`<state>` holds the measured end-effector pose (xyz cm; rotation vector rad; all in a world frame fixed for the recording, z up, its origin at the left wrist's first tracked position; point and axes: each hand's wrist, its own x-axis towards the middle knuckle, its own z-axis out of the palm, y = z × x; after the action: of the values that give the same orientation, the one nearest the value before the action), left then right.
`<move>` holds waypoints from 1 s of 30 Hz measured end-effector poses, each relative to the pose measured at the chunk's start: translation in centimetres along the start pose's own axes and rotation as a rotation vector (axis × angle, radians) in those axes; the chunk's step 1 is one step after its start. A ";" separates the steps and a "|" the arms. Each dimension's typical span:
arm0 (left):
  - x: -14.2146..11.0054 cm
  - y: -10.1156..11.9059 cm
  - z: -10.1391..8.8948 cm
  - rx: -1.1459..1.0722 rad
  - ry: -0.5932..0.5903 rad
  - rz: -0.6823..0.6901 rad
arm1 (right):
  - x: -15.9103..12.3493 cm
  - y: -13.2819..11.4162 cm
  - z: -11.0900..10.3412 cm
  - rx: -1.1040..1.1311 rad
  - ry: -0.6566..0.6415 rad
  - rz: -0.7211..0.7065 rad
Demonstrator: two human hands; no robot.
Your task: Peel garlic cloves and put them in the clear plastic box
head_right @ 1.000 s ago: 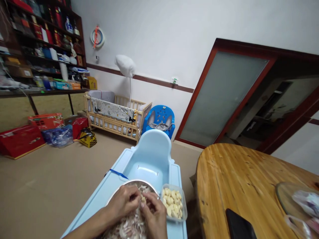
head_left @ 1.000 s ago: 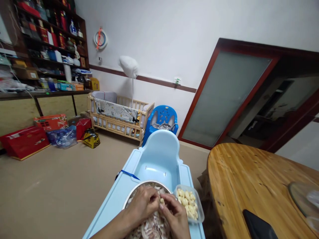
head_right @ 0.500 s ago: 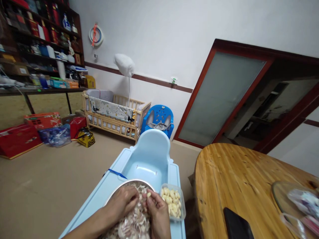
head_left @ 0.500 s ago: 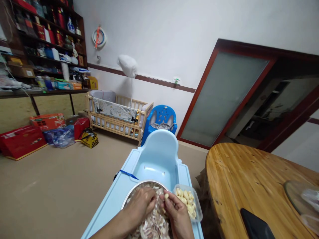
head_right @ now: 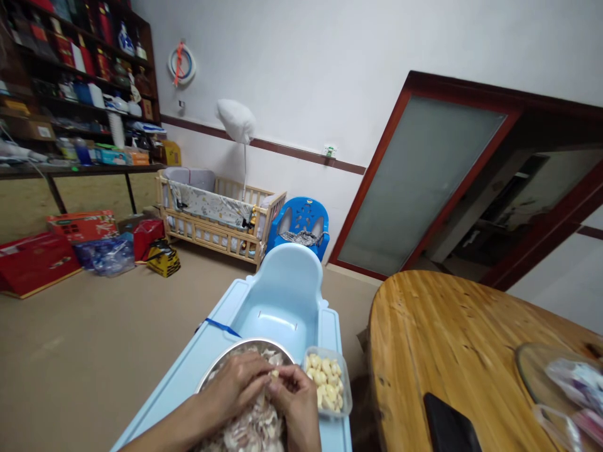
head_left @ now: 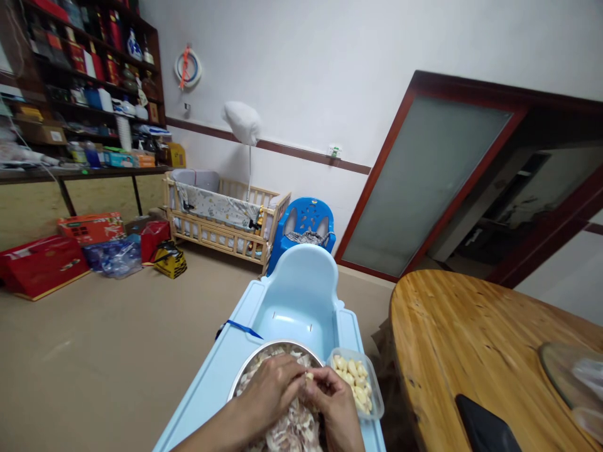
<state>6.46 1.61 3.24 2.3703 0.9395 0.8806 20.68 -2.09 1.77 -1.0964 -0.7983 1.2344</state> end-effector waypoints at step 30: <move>-0.4 -0.9 0.2 0.061 -0.046 -0.099 | -0.3 -0.7 0.3 0.213 0.019 0.127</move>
<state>5.93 1.88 2.42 2.3613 1.0695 0.7671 20.59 -2.30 2.59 -0.9949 -0.5745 1.3798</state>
